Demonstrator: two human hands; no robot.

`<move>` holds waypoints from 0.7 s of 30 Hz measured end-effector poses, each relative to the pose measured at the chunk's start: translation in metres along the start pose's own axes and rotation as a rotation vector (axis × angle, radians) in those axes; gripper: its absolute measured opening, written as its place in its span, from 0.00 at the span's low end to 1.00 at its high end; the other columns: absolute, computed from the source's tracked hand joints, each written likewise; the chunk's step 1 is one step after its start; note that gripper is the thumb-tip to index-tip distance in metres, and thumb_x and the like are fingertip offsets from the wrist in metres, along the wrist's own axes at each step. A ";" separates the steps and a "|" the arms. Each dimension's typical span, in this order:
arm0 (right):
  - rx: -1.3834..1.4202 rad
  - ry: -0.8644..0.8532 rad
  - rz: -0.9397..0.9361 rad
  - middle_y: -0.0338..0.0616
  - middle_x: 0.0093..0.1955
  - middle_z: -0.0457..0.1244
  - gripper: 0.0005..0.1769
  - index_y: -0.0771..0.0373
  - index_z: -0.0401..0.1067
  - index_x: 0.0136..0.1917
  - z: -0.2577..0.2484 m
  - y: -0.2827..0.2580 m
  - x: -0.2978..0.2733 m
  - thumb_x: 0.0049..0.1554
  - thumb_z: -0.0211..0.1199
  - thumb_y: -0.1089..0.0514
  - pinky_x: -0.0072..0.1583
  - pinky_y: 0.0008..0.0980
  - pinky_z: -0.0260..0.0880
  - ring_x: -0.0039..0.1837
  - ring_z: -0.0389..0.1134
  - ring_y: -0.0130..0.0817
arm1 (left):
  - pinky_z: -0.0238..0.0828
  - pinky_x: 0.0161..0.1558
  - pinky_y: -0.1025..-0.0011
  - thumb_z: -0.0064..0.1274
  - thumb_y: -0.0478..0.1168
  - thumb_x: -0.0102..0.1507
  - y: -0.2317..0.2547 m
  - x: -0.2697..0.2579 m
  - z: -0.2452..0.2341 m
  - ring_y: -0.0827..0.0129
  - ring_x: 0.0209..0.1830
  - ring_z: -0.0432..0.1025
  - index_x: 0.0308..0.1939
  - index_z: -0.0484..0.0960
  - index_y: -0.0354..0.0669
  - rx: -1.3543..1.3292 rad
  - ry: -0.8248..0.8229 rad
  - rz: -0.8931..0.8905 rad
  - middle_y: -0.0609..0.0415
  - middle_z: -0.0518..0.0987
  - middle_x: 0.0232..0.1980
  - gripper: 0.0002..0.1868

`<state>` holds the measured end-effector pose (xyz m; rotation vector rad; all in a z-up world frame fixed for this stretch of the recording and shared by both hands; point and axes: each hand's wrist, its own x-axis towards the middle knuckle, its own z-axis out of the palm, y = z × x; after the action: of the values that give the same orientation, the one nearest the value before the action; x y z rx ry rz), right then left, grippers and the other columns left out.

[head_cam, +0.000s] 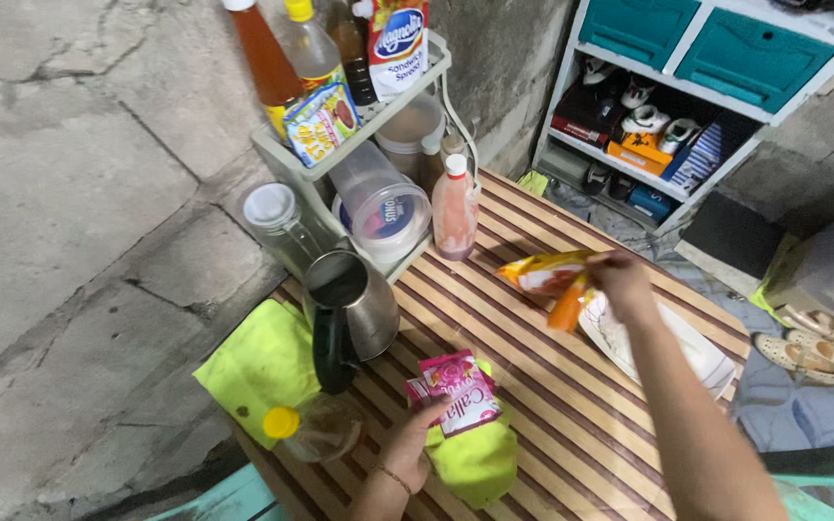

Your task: The person wipes a green plastic chair with a yellow cloth, then picks up a pink snack packet and a white cloth. They walk to a kitchen sink area, place the items down, and open an orange snack packet. The person then washes their hands under running water.

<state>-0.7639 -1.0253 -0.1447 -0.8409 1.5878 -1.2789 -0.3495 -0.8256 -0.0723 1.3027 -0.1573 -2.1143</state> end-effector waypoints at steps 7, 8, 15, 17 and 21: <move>-0.285 0.010 -0.312 0.40 0.40 0.62 0.06 0.67 0.72 0.46 0.041 -0.068 -0.161 0.64 0.60 0.61 0.46 0.30 0.62 0.43 0.60 0.27 | 0.78 0.53 0.64 0.60 0.40 0.59 -0.018 -0.056 -0.013 0.64 0.46 0.81 0.53 0.83 0.39 -0.076 -0.137 0.094 0.50 0.87 0.48 0.19; -0.217 -0.029 -0.240 0.38 0.39 0.62 0.06 0.66 0.72 0.47 0.041 -0.074 -0.183 0.64 0.59 0.61 0.45 0.29 0.60 0.42 0.59 0.26 | 0.78 0.53 0.64 0.61 0.40 0.59 -0.021 -0.065 -0.019 0.64 0.46 0.81 0.53 0.83 0.39 -0.068 -0.132 0.094 0.50 0.87 0.48 0.19; -0.147 -0.247 -0.049 0.36 0.39 0.60 0.06 0.64 0.72 0.47 0.062 -0.080 -0.314 0.64 0.57 0.60 0.45 0.27 0.57 0.42 0.57 0.26 | 0.79 0.52 0.61 0.60 0.37 0.60 -0.031 -0.128 -0.097 0.60 0.45 0.82 0.52 0.83 0.36 -0.128 -0.161 0.149 0.47 0.86 0.47 0.17; -0.126 -0.290 -0.022 0.35 0.39 0.63 0.04 0.62 0.73 0.47 0.078 -0.074 -0.351 0.60 0.57 0.62 0.45 0.27 0.58 0.42 0.58 0.25 | 0.79 0.52 0.60 0.60 0.37 0.59 -0.038 -0.154 -0.127 0.59 0.45 0.82 0.52 0.83 0.35 -0.127 -0.154 0.194 0.46 0.86 0.47 0.17; -0.321 -0.388 -0.016 0.41 0.37 0.61 0.10 0.65 0.74 0.46 0.114 -0.070 -0.415 0.65 0.59 0.57 0.43 0.31 0.58 0.40 0.56 0.28 | 0.81 0.51 0.59 0.59 0.36 0.58 -0.049 -0.210 -0.194 0.58 0.45 0.82 0.51 0.83 0.36 -0.155 -0.039 0.227 0.46 0.87 0.47 0.17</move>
<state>-0.5095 -0.7072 0.0116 -1.2215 1.4861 -0.8157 -0.1459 -0.6235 -0.0306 1.0991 -0.1471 -1.9202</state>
